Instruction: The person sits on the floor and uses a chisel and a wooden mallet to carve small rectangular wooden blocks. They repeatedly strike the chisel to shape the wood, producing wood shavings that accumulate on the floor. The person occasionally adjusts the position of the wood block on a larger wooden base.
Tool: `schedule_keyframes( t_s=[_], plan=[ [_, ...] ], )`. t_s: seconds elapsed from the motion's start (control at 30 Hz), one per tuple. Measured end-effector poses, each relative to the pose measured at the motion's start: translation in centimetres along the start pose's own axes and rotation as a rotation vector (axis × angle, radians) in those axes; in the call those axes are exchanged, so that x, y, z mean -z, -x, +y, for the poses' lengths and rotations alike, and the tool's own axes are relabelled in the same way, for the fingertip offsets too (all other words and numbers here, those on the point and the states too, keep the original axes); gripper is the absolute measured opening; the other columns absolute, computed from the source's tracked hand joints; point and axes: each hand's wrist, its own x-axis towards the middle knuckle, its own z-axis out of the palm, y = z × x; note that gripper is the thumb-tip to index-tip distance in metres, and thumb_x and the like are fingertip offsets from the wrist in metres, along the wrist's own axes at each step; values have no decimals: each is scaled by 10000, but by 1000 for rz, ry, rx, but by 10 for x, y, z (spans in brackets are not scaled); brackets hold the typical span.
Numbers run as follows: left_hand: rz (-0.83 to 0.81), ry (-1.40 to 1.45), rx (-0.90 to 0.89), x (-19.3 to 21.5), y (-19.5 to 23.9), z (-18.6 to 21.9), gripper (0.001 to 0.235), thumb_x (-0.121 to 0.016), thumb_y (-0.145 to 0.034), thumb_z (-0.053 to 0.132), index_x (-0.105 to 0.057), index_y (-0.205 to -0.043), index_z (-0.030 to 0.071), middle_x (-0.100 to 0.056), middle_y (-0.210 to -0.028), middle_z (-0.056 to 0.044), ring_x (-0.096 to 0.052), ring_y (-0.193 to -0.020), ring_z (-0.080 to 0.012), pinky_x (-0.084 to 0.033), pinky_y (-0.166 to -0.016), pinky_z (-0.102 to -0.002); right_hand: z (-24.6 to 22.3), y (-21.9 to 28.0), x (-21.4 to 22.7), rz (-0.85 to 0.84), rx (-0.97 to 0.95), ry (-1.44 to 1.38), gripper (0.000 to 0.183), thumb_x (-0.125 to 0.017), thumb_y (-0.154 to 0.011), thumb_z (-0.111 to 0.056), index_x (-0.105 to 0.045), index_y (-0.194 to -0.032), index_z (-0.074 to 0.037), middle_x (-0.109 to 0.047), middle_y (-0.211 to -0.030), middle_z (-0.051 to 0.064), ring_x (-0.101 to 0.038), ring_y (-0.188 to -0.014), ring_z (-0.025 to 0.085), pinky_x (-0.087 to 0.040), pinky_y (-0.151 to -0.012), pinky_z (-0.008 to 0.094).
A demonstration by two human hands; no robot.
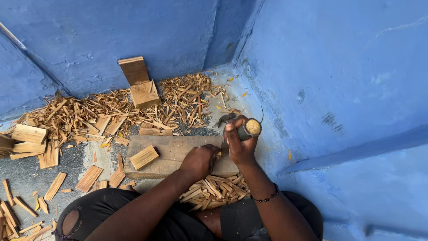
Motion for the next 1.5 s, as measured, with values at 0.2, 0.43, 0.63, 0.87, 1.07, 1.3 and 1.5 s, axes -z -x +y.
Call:
schedule_keyframes(
  t_s=[0.2, 0.43, 0.63, 0.87, 1.07, 1.3, 1.5],
  plan=[
    [-2, -82, -52, 11, -12, 6, 340, -579, -874, 55, -672, -1200, 77, -698, -1128, -170, -703, -980, -374, -562, -868, -479, -20, -1, 12, -115, 143, 78, 196, -668, -1047, -96, -508, -934, -97, -563, -781, -2, -499, -622, 60, -419, -584, 251],
    [-22, -81, -38, 0, 0, -5, 320, -612, -837, 66, -675, -1150, 37, -696, -1120, -183, -685, -983, -403, -555, -874, -490, -11, 0, -12, -136, 80, 194, 215, -666, -1026, -92, -493, -898, -85, -541, -801, -3, -480, -691, 85, -414, -630, 258],
    [-106, -112, 15, -6, -8, -6, 357, -571, -866, 52, -657, -1212, 69, -694, -1151, -159, -717, -944, -370, -567, -858, -484, -7, 6, -6, -107, 71, 226, 278, -699, -1023, -99, -490, -839, -88, -498, -757, -16, -453, -672, 85, -384, -623, 265],
    [-63, -138, -48, -10, -1, -12, 302, -598, -852, 63, -672, -1144, 47, -697, -1103, -185, -692, -992, -392, -558, -888, -489, 15, 12, -2, -57, 51, 268, 203, -696, -1003, -93, -519, -906, -75, -572, -830, -7, -528, -743, 81, -450, -672, 271],
    [-177, -143, 87, -6, -8, -11, 346, -590, -897, 38, -612, -1242, 17, -670, -1156, -198, -721, -992, -353, -583, -904, -446, 37, 17, -1, 26, -5, 230, 212, -698, -1004, -85, -520, -889, -83, -556, -811, -15, -515, -716, 72, -446, -653, 276],
    [-133, -141, 54, -6, -3, -15, 323, -635, -880, 47, -632, -1199, -6, -689, -1120, -205, -720, -975, -359, -588, -881, -453, 57, 24, 8, 47, -94, 224, 220, -691, -997, -102, -529, -850, -84, -547, -727, -16, -509, -646, 71, -424, -592, 275],
    [-156, -111, 84, -9, 0, -24, 216, -653, -895, 69, -660, -1093, -17, -702, -1084, -220, -732, -940, -351, -608, -864, -443, 60, 38, 4, -45, -55, 278, 244, -703, -1005, -115, -516, -851, -84, -548, -758, -16, -509, -661, 68, -431, -602, 272]
  ],
)
